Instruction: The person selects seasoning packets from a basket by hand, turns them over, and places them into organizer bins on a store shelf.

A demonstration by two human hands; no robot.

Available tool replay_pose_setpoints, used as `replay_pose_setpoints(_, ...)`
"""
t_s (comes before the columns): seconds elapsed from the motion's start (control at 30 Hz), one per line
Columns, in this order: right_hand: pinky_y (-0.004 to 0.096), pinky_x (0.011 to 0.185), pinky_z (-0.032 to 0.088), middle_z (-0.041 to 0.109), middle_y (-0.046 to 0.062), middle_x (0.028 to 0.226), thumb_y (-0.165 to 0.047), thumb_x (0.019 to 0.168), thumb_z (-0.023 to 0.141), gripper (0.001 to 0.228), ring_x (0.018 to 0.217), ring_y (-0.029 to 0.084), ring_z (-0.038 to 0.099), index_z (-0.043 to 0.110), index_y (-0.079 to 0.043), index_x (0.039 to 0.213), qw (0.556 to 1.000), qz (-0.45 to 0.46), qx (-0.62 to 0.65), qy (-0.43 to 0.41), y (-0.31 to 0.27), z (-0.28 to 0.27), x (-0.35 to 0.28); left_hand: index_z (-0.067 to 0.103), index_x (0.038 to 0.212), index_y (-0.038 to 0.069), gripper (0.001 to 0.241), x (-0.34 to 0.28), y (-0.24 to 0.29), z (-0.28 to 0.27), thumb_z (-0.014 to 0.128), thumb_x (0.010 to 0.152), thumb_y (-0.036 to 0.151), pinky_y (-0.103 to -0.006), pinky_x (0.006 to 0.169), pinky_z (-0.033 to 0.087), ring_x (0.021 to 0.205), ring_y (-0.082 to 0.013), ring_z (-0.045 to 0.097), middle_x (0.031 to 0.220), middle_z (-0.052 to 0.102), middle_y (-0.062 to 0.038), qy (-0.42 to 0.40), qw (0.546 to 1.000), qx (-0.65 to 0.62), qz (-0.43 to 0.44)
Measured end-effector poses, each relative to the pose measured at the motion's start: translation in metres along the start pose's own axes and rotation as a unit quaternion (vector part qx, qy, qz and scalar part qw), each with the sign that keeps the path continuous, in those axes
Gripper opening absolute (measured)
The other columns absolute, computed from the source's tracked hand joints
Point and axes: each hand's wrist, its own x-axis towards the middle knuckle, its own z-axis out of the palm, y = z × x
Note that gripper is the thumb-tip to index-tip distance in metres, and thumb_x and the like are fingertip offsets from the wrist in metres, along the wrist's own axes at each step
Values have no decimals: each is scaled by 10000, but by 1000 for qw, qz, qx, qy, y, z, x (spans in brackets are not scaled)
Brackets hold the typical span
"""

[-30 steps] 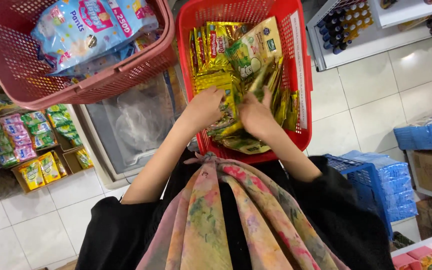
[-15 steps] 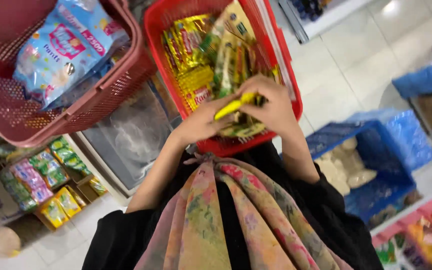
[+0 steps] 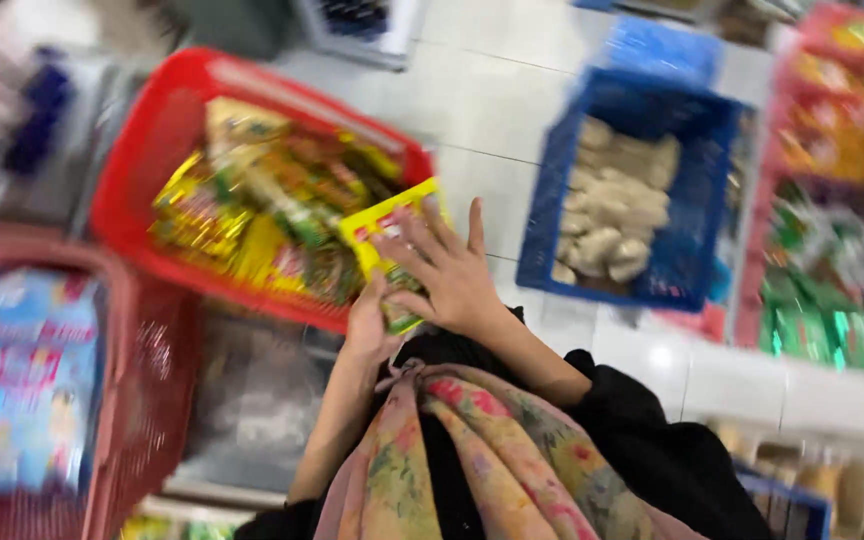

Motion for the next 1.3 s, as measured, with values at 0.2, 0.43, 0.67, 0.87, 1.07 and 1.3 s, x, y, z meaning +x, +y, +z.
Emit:
replay_pose_setpoints(0.2,646,1299,1,197,147,1714,-622,1039,543,795,1625,382,144,297,-132,1615,965,216,131,65,11,-35,-96,364,1561,-3,622,1,-55,26,405,1140,453,-546,1155,416,1350,-375,539,1487,529,-210,-68,991,-37,-111)
replay_pose_setpoints(0.43,624,1283,38,363,6,1682,-641,974,550,683,1587,232,280,453,-330,1574,977,199,-65,37,1,-61,-126,390,1486,10,642,-3,-87,53,563,1043,441,-544,1045,472,1290,-358,563,1424,544,-201,-142,885,441,47)
replay_pose_setpoints(0.67,414,1127,401,517,195,1504,-485,984,574,757,1391,294,505,327,-124,1602,786,478,378,102,119,-97,-212,523,1384,6,495,52,-141,72,522,1009,329,-489,979,541,1144,-329,664,1288,668,-169,8,955,119,-270)
replay_pose_setpoints(0.87,304,983,518,704,55,1242,-197,932,746,547,1121,109,643,554,-23,1414,705,439,544,119,192,-163,-319,373,1505,90,755,121,-240,135,598,794,-31,-406,973,540,1161,-271,632,1318,609,-130,-159,904,235,-319)
replay_pose_setpoints(1.07,300,739,555,761,58,999,-144,865,791,400,849,128,672,679,-8,1224,713,564,407,95,243,-235,-411,262,1574,166,782,185,-365,246,622,895,17,-342,956,516,1226,-228,563,1383,528,-118,-278,840,364,-291)
replay_pose_setpoints(1.3,299,612,556,749,67,810,-162,913,735,231,670,132,693,722,20,1055,631,679,185,327,301,-299,-520,427,1517,74,581,250,-509,330,637,976,113,-362,993,539,1253,-291,588,1437,540,-138,-406,702,585,-21)
